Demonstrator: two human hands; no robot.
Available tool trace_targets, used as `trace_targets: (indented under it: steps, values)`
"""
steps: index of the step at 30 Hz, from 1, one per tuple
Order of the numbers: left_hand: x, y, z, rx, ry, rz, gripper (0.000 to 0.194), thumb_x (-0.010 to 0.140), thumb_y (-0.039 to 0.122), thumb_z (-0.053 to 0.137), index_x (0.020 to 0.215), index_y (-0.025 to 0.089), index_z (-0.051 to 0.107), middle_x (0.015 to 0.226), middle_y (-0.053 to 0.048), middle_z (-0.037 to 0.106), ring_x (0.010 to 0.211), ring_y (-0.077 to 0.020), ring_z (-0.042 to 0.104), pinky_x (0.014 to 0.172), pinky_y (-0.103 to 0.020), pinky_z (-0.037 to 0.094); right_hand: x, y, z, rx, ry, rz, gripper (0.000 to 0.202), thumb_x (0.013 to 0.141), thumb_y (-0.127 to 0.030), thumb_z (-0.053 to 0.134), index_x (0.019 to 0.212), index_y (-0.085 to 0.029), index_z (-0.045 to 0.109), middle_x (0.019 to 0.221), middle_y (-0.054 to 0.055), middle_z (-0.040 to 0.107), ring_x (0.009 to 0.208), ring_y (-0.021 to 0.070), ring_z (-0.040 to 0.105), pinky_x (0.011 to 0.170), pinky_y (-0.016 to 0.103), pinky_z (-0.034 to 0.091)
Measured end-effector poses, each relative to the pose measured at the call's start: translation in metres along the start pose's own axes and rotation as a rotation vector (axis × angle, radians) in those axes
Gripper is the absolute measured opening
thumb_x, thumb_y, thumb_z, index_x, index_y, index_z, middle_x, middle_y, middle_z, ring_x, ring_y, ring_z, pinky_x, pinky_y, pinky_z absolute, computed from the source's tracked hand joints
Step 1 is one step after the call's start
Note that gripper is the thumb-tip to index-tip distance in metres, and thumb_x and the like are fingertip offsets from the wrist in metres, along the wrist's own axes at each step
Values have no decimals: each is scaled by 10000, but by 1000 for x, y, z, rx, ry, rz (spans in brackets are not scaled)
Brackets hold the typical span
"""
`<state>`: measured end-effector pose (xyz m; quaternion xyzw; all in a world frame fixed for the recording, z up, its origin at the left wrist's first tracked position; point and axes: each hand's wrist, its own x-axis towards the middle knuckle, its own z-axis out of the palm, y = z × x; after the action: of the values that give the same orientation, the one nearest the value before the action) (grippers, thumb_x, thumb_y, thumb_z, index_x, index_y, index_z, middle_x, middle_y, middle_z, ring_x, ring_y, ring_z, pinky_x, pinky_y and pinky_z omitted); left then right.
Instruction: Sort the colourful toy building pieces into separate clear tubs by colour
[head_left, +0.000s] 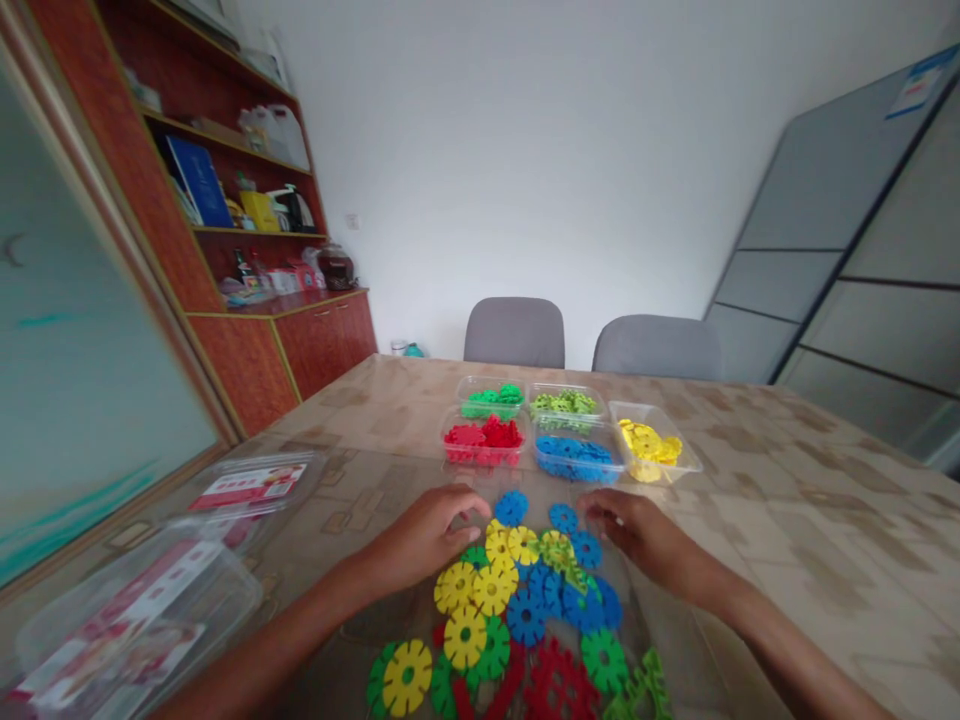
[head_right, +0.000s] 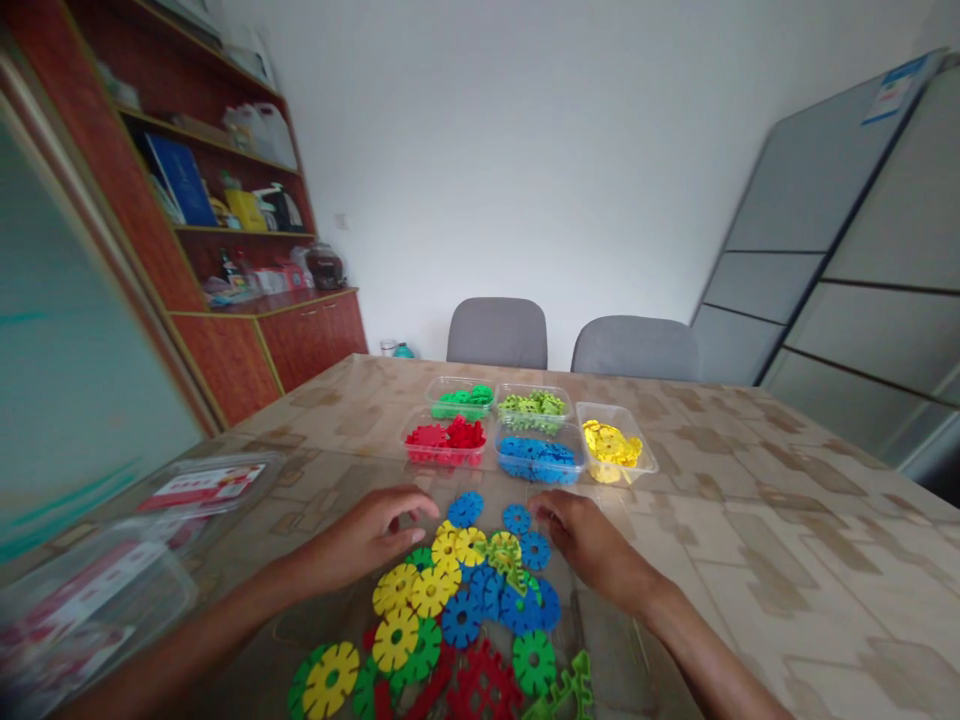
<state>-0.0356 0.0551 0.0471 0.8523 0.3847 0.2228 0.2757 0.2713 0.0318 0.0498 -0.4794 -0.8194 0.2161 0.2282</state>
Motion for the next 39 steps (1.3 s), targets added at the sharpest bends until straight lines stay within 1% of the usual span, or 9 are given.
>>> trace_targets:
  steps: [4, 7, 13, 19, 23, 26, 31, 35, 39]
  values:
    - [7, 0, 7, 28, 31, 73, 346, 896, 161, 453, 1211, 220, 585, 1240, -59, 614, 1152, -206, 533, 1006, -338, 387, 10, 15, 21, -128, 51, -57, 367, 891, -152, 412, 1215, -184, 581, 1121, 125, 626, 1044, 253, 579, 913, 391, 459]
    - [16, -3, 18, 46, -3, 125, 412, 932, 142, 379, 1308, 231, 522, 1339, -55, 551, 1244, -190, 469, 1069, -341, 334, 16, 17, 33, -194, 47, -41, 377, 898, -174, 429, 1239, -211, 585, 1110, 119, 597, 1027, 251, 570, 922, 391, 450]
    - [22, -14, 29, 154, -95, 201, 493, 896, 51, 373, 1333, 243, 501, 1399, -35, 504, 1305, -186, 412, 1104, -351, 285, 19, 24, 25, -29, 2, -7, 183, 821, -268, 564, 964, -171, 623, 966, 91, 583, 904, 240, 566, 827, 369, 453]
    - [16, -19, 17, 127, 10, 160, 227, 881, 126, 527, 1063, 206, 636, 1134, -59, 635, 1091, -203, 547, 985, -321, 392, 10, 35, -2, 118, -54, 69, 139, 810, -314, 558, 761, -187, 528, 613, -15, 552, 559, 145, 523, 511, 247, 397]
    - [14, -23, 11, 116, 40, 141, 137, 857, 130, 565, 950, 193, 643, 1027, -52, 634, 1039, -200, 559, 929, -303, 422, -5, 14, -18, 386, -251, 178, 175, 783, -332, 627, 840, -176, 572, 614, -41, 542, 510, 107, 509, 495, 222, 398]
    - [13, -24, 12, 133, 56, 109, 247, 836, 134, 590, 1071, 203, 621, 1149, -68, 613, 1129, -221, 522, 990, -345, 389, -13, -11, -17, 416, -402, 189, 220, 749, -290, 667, 933, -181, 615, 635, -49, 536, 545, 109, 521, 519, 221, 393]
    - [14, -25, 17, 177, 44, 71, 507, 837, 202, 625, 1322, 262, 492, 1370, -70, 515, 1270, -249, 427, 1098, -424, 274, -16, -42, -6, 122, -356, 204, 292, 673, -218, 710, 927, -197, 568, 735, -14, 604, 680, 166, 566, 551, 242, 362]
    - [15, -25, 15, 164, 13, 63, 459, 829, 208, 635, 1276, 258, 539, 1321, -66, 556, 1242, -255, 454, 1086, -420, 287, -17, -49, 0, -69, -308, 274, 335, 642, -220, 722, 933, -192, 560, 787, 28, 628, 754, 228, 586, 597, 288, 376]
    - [15, -22, 11, 112, 33, 23, 443, 770, 161, 660, 1203, 217, 587, 1247, -79, 567, 1185, -252, 487, 1024, -361, 350, -19, -47, 3, -119, -286, 233, 397, 701, -217, 684, 1081, -163, 580, 942, 103, 660, 885, 287, 606, 717, 353, 436]
